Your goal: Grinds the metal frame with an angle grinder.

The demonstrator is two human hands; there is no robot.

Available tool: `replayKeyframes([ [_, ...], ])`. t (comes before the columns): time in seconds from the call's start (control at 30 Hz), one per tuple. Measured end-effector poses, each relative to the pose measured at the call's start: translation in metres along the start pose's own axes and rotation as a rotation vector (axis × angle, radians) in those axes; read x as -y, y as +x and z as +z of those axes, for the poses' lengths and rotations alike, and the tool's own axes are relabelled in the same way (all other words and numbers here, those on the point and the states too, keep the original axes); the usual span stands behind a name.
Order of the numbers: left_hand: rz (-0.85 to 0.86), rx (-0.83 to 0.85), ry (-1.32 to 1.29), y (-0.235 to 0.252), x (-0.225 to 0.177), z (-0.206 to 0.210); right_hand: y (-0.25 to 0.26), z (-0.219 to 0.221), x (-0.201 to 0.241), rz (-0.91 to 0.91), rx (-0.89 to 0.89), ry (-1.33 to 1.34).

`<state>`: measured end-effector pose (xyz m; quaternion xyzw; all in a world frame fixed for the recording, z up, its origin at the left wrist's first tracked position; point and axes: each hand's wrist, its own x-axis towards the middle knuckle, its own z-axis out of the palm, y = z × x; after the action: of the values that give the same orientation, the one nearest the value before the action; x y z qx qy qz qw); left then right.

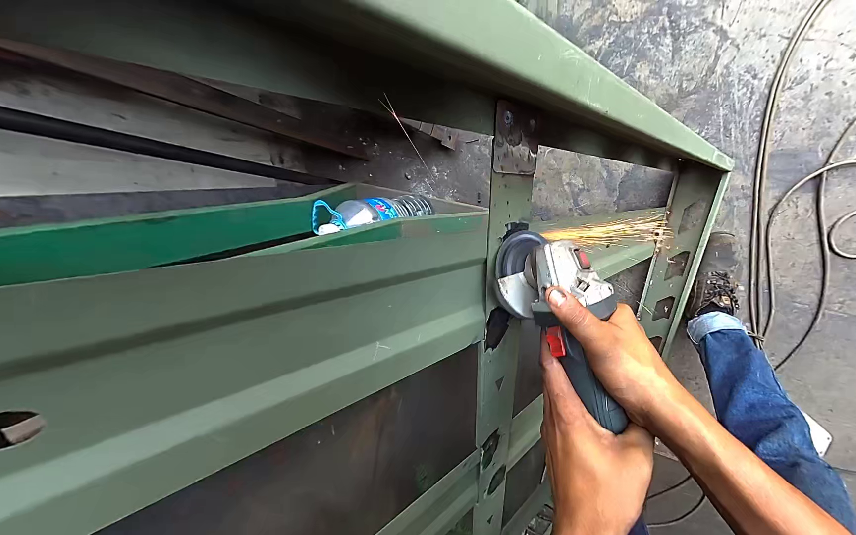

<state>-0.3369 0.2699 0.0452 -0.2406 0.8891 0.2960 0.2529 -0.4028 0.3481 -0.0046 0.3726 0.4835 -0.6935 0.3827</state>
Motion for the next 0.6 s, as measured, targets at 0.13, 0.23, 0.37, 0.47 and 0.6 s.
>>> replayKeyframes([
  [0.13,0.016,-0.022,0.019,0.002,-0.001,-0.002,0.0,0.001,0.002,-0.019,0.032,0.006],
  [0.23,-0.019,0.035,0.024,0.008,-0.005,-0.002,0.002,-0.001,0.003,0.014,-0.011,0.017],
  [0.37,0.005,-0.014,0.007,-0.005,0.002,0.006,0.002,-0.003,-0.007,0.011,0.004,-0.004],
  [0.47,-0.004,-0.022,0.021,-0.004,0.003,0.004,0.001,-0.002,-0.006,0.019,0.025,-0.017],
  [0.6,-0.005,0.008,0.016,0.004,-0.003,0.001,0.001,-0.003,0.003,0.024,0.001,-0.017],
])
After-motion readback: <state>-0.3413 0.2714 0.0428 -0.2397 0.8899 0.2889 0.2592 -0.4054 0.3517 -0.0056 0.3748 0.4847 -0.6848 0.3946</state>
